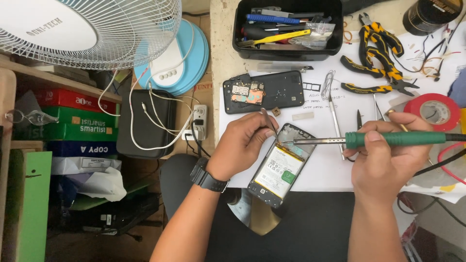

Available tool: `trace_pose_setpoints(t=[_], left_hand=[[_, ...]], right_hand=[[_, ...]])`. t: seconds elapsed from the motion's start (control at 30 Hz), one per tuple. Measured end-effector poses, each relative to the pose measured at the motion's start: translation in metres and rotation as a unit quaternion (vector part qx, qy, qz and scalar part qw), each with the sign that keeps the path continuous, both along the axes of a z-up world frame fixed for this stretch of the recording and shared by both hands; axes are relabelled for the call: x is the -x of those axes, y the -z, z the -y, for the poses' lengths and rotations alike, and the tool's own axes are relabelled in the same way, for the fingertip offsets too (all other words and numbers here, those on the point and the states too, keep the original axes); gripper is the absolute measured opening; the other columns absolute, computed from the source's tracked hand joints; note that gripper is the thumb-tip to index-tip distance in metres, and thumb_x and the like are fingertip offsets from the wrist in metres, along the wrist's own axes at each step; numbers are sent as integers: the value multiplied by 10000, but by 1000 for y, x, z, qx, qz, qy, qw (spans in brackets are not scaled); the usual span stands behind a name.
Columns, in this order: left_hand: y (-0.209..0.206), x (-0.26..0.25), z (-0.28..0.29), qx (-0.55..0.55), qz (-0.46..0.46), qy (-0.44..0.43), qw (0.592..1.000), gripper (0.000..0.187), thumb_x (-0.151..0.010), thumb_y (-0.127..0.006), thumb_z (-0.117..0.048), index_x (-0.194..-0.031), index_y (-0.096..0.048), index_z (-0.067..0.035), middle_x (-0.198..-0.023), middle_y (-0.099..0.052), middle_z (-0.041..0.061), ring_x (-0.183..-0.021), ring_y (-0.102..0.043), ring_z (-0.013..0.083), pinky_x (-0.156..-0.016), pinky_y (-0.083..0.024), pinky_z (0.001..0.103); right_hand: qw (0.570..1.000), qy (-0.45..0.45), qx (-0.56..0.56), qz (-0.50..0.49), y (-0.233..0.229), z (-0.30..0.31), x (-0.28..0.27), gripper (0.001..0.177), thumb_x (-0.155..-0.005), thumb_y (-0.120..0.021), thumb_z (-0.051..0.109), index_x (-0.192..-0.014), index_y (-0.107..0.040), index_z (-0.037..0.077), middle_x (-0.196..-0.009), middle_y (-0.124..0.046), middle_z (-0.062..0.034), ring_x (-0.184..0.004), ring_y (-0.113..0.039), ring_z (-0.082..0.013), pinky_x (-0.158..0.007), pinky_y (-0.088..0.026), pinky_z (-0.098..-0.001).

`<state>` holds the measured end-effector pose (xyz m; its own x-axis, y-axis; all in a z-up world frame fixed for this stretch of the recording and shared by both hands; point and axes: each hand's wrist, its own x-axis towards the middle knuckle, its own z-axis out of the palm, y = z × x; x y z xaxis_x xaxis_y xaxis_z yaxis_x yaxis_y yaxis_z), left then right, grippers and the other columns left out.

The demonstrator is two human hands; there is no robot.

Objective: The person uses a soldering iron to work on the battery connector of a disassembled smartphone. They then use a metal spudger to pry and adjust the battery within the phone's chassis.

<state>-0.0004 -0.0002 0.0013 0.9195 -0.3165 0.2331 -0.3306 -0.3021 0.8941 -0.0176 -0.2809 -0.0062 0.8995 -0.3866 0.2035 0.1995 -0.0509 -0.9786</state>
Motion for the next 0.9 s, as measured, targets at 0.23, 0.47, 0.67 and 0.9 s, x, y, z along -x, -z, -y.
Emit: trace_pose_setpoints(t=[0.23, 0.47, 0.67, 0.9], left_hand=[[2, 0, 0, -1, 4, -2, 1000, 100, -1173, -619, -60, -1139, -710, -82, -1151, -779, 54, -1064, -747, 257, -987, -590, 374], [1, 0, 0, -9, -2, 1, 1000, 101, -1163, -621, -45, -1123, -706, -83, -1122, -769, 43, -1011, -726, 242, -937, -571, 363], [2, 1, 0, -3, 3, -2, 1000, 102, -1167, -614, -55, -1095, -683, -73, -1130, -770, 56, -1009, -724, 252, -941, -574, 373], [0, 1, 0, -4, -3, 3, 1000, 99, -1160, -613, -41, -1102, -684, -81, -1110, -758, 51, -987, -708, 248, -920, -555, 363]], right_hand=[[1000, -4, -5, 12, 1, 1, -1, 448, -1065, -646, 208, -1434, -435, 66, -886, -525, -191, -727, -549, -259, -506, -538, -385], [1000, -4, -9, 2, 0, 1, 0, 423, -1068, -626, 190, -1432, -439, 85, -908, -540, -192, -718, -540, -250, -516, -541, -376], [1000, 2, -8, 3, 1, 0, 0, 414, -1060, -604, 141, -1434, -439, 71, -895, -533, -186, -775, -571, -261, -514, -544, -380], [1000, 14, -16, -13, 3, 1, -1, 442, -1039, -630, 186, -1439, -464, 99, -919, -562, -171, -837, -612, -250, -518, -555, -377]])
